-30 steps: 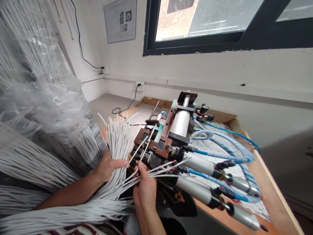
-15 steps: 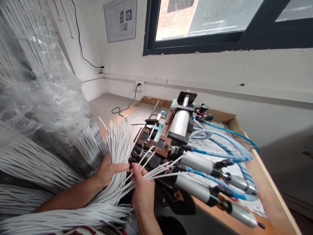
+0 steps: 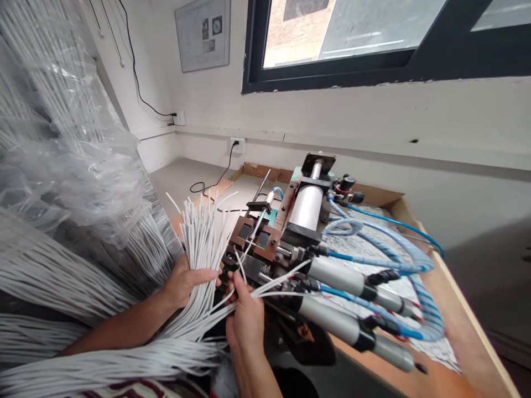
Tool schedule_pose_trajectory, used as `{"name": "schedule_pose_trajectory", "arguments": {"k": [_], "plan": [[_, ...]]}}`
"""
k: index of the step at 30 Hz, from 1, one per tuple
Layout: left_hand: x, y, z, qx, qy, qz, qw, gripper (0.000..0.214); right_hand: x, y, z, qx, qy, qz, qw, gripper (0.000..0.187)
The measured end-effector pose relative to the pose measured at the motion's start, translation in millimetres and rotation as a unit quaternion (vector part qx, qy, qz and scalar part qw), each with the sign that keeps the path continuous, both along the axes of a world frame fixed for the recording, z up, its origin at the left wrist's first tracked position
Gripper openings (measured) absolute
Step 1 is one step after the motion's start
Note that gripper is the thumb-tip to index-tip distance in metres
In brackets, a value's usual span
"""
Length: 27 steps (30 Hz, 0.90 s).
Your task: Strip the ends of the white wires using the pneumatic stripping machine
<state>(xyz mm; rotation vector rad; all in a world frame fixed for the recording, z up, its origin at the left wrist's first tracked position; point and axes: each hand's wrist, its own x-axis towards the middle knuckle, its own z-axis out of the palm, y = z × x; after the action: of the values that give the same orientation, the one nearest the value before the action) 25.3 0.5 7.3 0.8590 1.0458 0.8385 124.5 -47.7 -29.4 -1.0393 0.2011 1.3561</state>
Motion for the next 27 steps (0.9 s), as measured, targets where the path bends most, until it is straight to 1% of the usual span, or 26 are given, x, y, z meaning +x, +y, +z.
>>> {"name": "schedule_pose_trajectory", "arguments": {"k": [3, 6, 8, 10, 11, 13, 16, 18, 21, 24, 27], "plan": [[0.0, -2.8, -4.3, 0.023, 0.002, -0.016, 1.0, 0.018, 0.3, -0.1, 4.9, 0.017, 0.019, 0.044, 0.999, 0.034], [0.2, -8.9, -6.4, 0.035, -0.006, -0.049, 0.998, 0.015, -0.1, -2.4, 11.9, 0.046, -0.008, 0.092, 0.995, 0.033], [-0.4, -13.7, -6.6, 0.04, -0.009, -0.077, 0.996, 0.015, -1.7, -5.7, 13.7, 0.06, -0.048, 0.098, 0.992, 0.033], [-2.3, -17.9, -7.6, 0.036, -0.014, -0.098, 0.994, 0.017, -4.2, -10.3, 11.9, 0.055, -0.084, 0.08, 0.992, 0.032], [-3.8, -19.7, -8.9, 0.029, -0.018, -0.098, 0.995, 0.016, -5.6, -13.1, 9.8, 0.047, -0.101, 0.067, 0.991, 0.031], [-7.7, -22.3, -13.1, 0.011, -0.018, -0.079, 0.997, 0.014, -8.0, -19.2, 4.8, 0.029, -0.131, 0.052, 0.99, 0.031], [-13.7, -24.6, -21.3, -0.009, 0.002, -0.035, 0.999, 0.015, -9.7, -29.5, -0.8, 0.016, -0.153, 0.056, 0.986, 0.032], [-15.9, -25.6, -25.0, -0.014, 0.006, -0.03, 0.999, 0.014, -9.3, -36.2, -1.3, 0.02, -0.148, 0.078, 0.986, 0.03], [-16.1, -26.2, -26.3, -0.011, -0.005, -0.029, 1.0, 0.014, -7.7, -43.1, 1.7, 0.022, -0.128, 0.113, 0.985, 0.029], [-15.3, -25.2, -24.8, -0.005, 0.001, -0.024, 1.0, 0.016, -5.8, -42.8, 5.3, 0.012, -0.11, 0.114, 0.987, 0.031], [-15.6, -24.3, -23.7, 0.002, 0.016, -0.028, 0.999, 0.014, -3.9, -36.5, 6.4, 0.007, -0.097, 0.107, 0.99, 0.031]]}}
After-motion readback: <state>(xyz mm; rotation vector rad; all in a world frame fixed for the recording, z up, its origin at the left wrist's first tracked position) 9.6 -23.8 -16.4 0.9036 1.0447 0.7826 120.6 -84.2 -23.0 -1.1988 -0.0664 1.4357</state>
